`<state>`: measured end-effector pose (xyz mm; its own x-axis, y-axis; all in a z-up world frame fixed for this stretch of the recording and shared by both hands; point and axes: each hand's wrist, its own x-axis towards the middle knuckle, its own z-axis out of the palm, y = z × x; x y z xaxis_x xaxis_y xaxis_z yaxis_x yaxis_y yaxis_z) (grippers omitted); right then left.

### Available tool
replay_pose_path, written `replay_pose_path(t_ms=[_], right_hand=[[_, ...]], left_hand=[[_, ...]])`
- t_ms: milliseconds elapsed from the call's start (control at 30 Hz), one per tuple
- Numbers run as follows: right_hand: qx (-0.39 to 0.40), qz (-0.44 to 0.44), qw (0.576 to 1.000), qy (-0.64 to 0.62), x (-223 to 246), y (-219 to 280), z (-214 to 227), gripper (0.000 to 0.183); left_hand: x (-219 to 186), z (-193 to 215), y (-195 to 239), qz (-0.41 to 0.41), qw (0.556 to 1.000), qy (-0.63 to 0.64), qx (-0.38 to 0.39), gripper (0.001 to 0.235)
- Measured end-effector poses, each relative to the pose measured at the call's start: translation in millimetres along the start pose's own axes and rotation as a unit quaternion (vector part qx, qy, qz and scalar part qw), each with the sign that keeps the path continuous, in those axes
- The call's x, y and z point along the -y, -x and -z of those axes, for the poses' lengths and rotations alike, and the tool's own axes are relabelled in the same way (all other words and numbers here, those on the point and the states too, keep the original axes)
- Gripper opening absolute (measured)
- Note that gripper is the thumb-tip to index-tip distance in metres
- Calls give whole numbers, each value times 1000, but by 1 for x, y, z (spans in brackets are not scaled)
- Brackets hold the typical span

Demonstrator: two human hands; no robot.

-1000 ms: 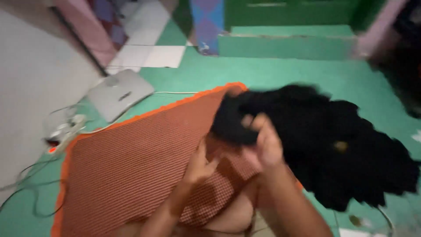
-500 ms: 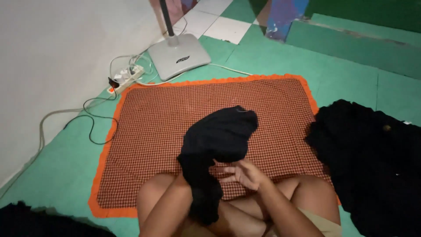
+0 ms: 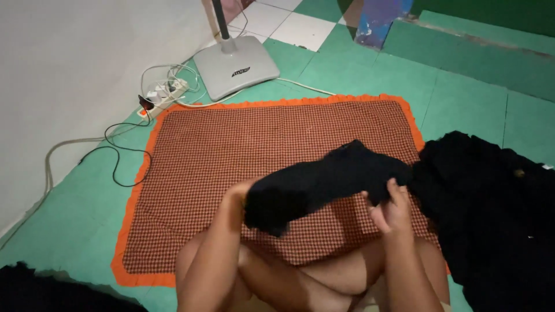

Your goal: The person sits on the floor and folds a black shirt by hand. They smooth the fabric, fold the sleeves inward, and fold the shirt into a compact rectangle on a checkered mat.

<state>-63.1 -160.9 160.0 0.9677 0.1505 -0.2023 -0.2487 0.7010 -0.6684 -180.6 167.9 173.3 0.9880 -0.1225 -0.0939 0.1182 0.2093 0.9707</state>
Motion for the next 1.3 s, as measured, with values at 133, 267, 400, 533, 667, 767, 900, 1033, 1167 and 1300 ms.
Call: replay_pose_path(t_ms=[133,267,400,533,667,767,900,1033,1167,1300], right_hand=[[-8,44,998,-51,14,-22,25,5],[-36,104,994,-9,38,-10,16,7],[-101,118,970,187,36,-39,41,34],[-78,-6,643,762,3,-78,102,57],[21,15,582,812,-36,-63,65,72],[129,123,601,779,-55,-45,35,61],[243,146,667,689,-59,-12,-11,78],[283,126,668,677,-64,-19,-14,64],[313,219,666,641,-81,-46,22,27],[188,184,758,597,-49,-37,16,27]], left_hand=[[11,10,-22,19,998,45,35,65],[-23,17,-40,144,989,38,-10,76],[-41,19,-37,25,969,-243,-26,48],[87,40,-65,-77,814,-560,-136,27],[156,46,-91,-233,640,-698,-220,12],[170,38,-116,-304,624,-683,-227,14],[113,-12,-98,-278,823,-477,-137,17],[30,-55,-54,-171,919,-350,-65,16],[-3,-65,-35,-91,941,-323,-49,17],[20,-48,-45,-85,784,-611,-69,26]])
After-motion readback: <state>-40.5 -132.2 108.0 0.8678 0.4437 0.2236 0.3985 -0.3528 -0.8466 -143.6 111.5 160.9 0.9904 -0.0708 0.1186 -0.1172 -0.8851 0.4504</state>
